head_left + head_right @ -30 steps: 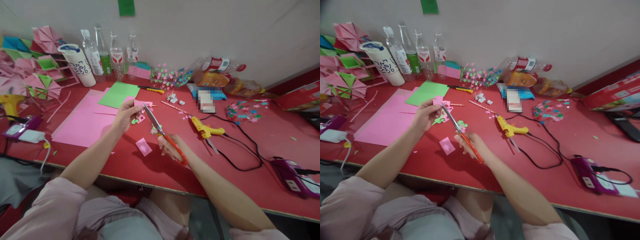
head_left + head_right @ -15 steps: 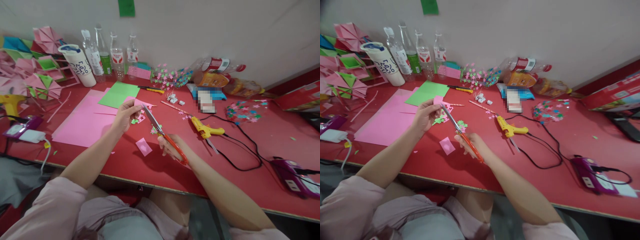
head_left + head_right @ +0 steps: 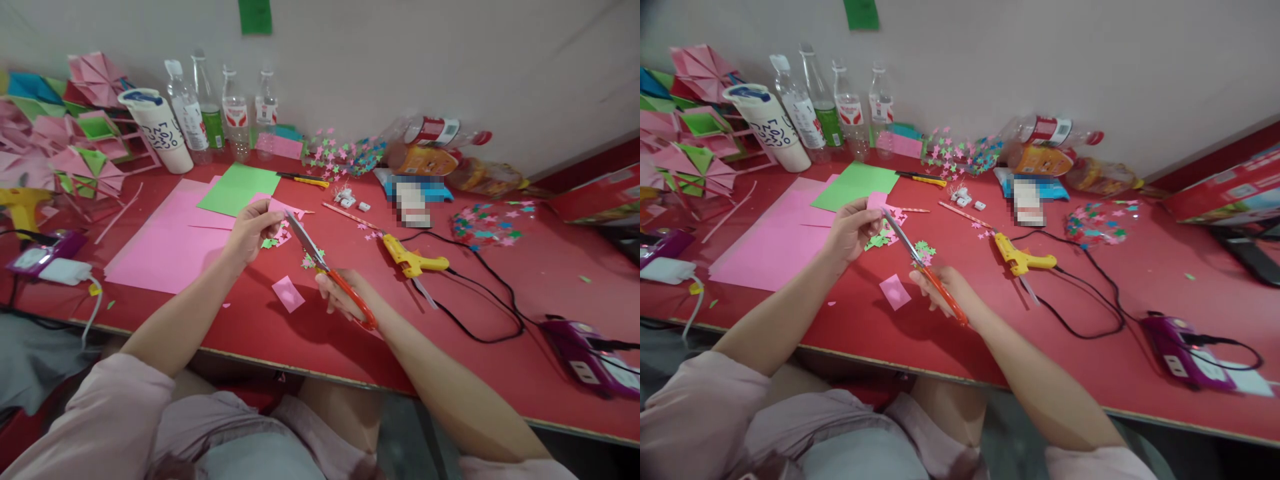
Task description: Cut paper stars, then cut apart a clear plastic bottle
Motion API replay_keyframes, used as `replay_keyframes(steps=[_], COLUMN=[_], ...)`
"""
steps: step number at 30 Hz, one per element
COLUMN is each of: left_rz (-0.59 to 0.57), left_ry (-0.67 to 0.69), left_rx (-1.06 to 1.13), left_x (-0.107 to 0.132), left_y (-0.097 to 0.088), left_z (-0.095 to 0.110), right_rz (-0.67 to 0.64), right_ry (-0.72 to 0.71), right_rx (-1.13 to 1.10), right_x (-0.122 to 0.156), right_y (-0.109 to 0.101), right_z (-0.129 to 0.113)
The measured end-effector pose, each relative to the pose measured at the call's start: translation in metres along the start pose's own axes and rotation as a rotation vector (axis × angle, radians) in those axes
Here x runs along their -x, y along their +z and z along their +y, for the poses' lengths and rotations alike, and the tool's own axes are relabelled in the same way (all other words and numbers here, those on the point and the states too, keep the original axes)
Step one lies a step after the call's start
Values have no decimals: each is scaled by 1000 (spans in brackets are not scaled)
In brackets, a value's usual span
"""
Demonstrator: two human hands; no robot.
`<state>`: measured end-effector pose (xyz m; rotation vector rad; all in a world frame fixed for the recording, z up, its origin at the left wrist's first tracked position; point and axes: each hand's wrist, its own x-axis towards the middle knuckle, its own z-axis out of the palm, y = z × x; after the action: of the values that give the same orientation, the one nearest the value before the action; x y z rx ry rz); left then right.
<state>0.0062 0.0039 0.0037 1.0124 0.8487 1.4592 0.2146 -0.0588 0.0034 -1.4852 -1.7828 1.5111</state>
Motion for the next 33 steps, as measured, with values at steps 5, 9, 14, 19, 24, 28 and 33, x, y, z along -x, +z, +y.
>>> replay_keyframes(steps=[5,9,14,19,24,28,33], left_rz=[-1,-4,-3,-17,-26,-17,-15], left_ry=[3,10,12,39,68,52,48], left_rx=[2,-13,-13,-25,-45,-37,-2], left_x=[1,1,1,3,6,7,9], left_y=[0,-1,-1,0,3,6,9], left_z=[0,-1,-2,-4,-7,-9,-11], right_rz=[-32,-17,10,-16,-48,-54,-56], right_ry=[101,71,0,14,-18,-21,-16], right_rx=[35,18,-20,-42,-74,-67,-63], right_x=[-8,-6,-1,-3,-5,-6,-5], right_y=[-2,-2,1,2,4,4,6], right_z=[1,0,0,1,2,5,5])
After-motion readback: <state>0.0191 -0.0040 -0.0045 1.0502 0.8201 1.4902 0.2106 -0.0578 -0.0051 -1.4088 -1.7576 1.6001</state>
